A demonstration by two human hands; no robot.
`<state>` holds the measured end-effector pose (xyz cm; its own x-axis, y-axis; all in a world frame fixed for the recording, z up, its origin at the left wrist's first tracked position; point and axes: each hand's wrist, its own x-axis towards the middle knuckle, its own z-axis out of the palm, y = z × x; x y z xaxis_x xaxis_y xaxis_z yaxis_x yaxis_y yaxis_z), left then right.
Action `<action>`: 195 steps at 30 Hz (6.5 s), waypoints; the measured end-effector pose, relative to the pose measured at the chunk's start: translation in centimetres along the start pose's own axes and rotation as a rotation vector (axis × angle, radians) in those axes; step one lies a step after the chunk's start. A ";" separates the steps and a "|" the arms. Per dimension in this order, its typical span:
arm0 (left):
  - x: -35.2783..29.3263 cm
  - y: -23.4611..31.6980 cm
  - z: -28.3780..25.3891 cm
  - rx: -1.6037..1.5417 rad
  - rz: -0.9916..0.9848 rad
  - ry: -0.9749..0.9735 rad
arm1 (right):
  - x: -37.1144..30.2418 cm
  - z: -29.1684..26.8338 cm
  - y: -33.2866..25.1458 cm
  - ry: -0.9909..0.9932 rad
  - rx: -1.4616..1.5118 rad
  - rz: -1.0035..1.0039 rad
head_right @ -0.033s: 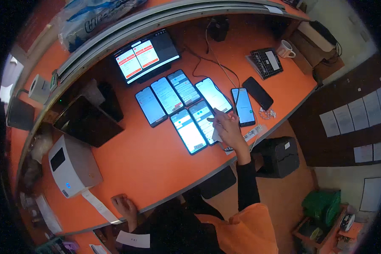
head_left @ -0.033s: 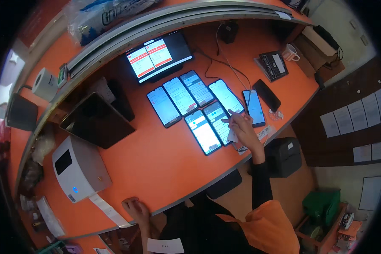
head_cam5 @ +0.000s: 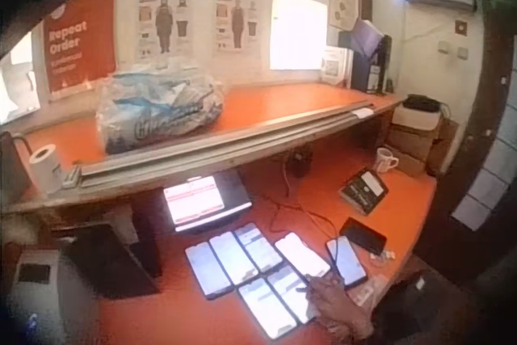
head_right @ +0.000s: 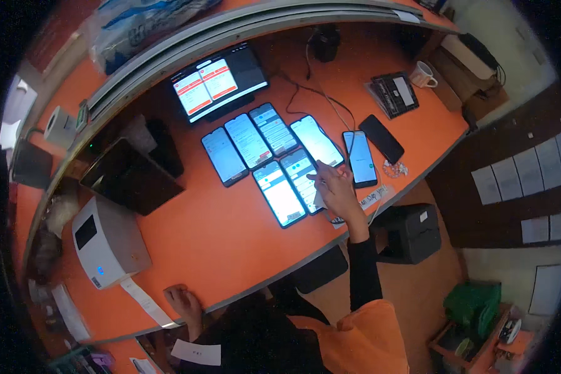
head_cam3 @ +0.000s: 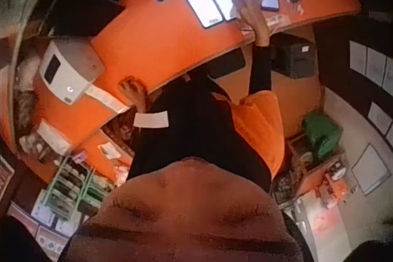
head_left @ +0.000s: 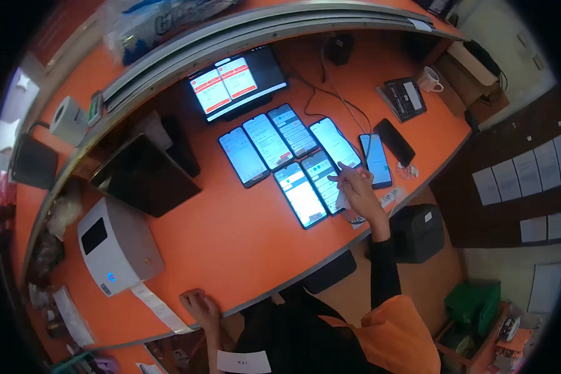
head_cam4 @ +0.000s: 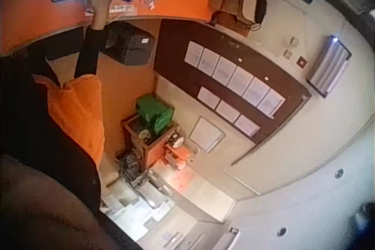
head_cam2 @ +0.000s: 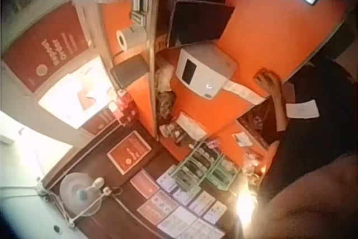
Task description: The person checks order devices and receipts, slices fried chicken with a knife on a cutting board, and packs rice, chicken, and egg into a meal box. They hand a packaged order through the service window, close the prepared meal box, and pack it into a plastic bag with a receipt.
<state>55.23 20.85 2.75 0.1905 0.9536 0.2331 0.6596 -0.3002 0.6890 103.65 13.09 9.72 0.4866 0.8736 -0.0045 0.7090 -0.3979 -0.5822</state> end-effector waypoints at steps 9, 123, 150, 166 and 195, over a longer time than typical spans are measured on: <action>0.6 -1.2 -0.3 0.050 0.186 0.055 | -0.8 0.0 -11.8 -0.078 0.443 -0.143; -31.3 -30.6 -38.6 0.253 -1.118 1.217 | -55.3 68.6 -75.1 -1.802 0.641 -0.989; -34.9 -34.2 -46.2 0.887 -1.155 0.743 | -56.9 68.0 -74.4 -1.482 0.671 -1.279; -35.7 -35.6 -44.2 0.883 -1.225 0.641 | -56.9 71.0 -73.4 -1.377 0.534 -1.164; -42.7 -35.5 -51.0 0.520 -0.912 0.379 | -45.0 72.1 -70.2 -1.265 0.493 -0.801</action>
<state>-13.36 -10.33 3.34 -0.6960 0.7168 0.0425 0.6803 0.6393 0.3585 -4.84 21.90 -7.82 -0.8219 0.5639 -0.0802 0.2111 0.1707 -0.9625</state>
